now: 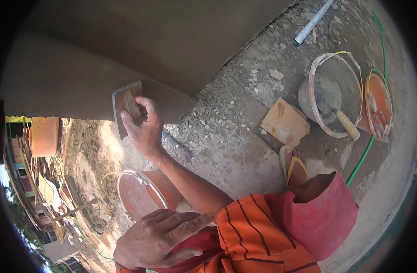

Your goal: The person smooths a freshly plastered wall using a trowel and a wooden float. They repeatedly scrape and level the surface, focusing on edges and corners, while another person works in the background.

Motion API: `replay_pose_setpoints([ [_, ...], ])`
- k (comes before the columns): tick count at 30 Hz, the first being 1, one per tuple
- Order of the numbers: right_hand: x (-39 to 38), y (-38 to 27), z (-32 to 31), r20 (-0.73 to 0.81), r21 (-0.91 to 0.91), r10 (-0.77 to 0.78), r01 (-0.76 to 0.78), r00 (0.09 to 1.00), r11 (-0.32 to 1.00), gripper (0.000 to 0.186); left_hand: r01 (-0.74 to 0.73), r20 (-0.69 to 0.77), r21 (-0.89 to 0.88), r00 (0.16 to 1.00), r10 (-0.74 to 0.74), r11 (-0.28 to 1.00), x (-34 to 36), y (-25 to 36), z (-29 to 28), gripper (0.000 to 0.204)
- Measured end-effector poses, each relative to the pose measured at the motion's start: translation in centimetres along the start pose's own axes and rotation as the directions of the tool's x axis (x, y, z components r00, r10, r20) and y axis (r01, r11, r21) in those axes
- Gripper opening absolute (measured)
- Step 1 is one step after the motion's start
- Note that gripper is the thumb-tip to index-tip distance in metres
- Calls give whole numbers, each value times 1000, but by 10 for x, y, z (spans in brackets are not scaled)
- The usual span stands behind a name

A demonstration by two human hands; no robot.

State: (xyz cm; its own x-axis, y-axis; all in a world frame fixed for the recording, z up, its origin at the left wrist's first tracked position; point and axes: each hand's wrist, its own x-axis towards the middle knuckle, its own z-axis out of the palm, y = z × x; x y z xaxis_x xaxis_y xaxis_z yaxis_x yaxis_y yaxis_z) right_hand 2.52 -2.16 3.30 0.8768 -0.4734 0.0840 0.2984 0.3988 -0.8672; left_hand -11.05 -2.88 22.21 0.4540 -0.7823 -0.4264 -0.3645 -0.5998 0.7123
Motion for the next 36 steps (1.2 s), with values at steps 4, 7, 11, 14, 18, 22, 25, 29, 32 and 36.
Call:
replay_pose_setpoints([
  [4,8,-11,5,-69,-207,-184,167,980,964,42,-11,-78,126,997,21,992,7,-8,4,63],
  [7,14,51,-31,-176,-25,105,-111,979,994,36,46,-56,147,998,-39,988,9,-5,0,63],
  [11,19,85,-64,-241,222,373,-324,896,920,34,56,-57,100,997,-51,993,4,-1,3,63],
  [14,17,99,-68,-245,238,329,-272,912,932,38,66,-77,126,995,-56,990,1,0,5,64],
  [18,7,148,-88,-407,238,623,-581,668,778,39,163,-39,192,987,-158,968,0,9,5,67],
  [22,13,134,-76,-312,451,471,-307,825,838,35,104,-43,156,994,-99,982,-9,16,11,69],
  [25,10,53,-39,-130,447,243,-162,961,880,32,101,-22,176,995,-99,979,-12,21,10,69],
  [29,-10,-29,4,205,52,-97,89,974,995,40,46,-45,150,998,-40,988,-10,13,12,69],
  [32,14,-80,-3,181,-1,-407,414,895,910,38,89,-57,220,995,-78,971,3,13,10,68],
  [36,59,-52,-70,78,134,-164,153,983,979,36,66,-84,235,995,-47,970,3,11,9,70],
])
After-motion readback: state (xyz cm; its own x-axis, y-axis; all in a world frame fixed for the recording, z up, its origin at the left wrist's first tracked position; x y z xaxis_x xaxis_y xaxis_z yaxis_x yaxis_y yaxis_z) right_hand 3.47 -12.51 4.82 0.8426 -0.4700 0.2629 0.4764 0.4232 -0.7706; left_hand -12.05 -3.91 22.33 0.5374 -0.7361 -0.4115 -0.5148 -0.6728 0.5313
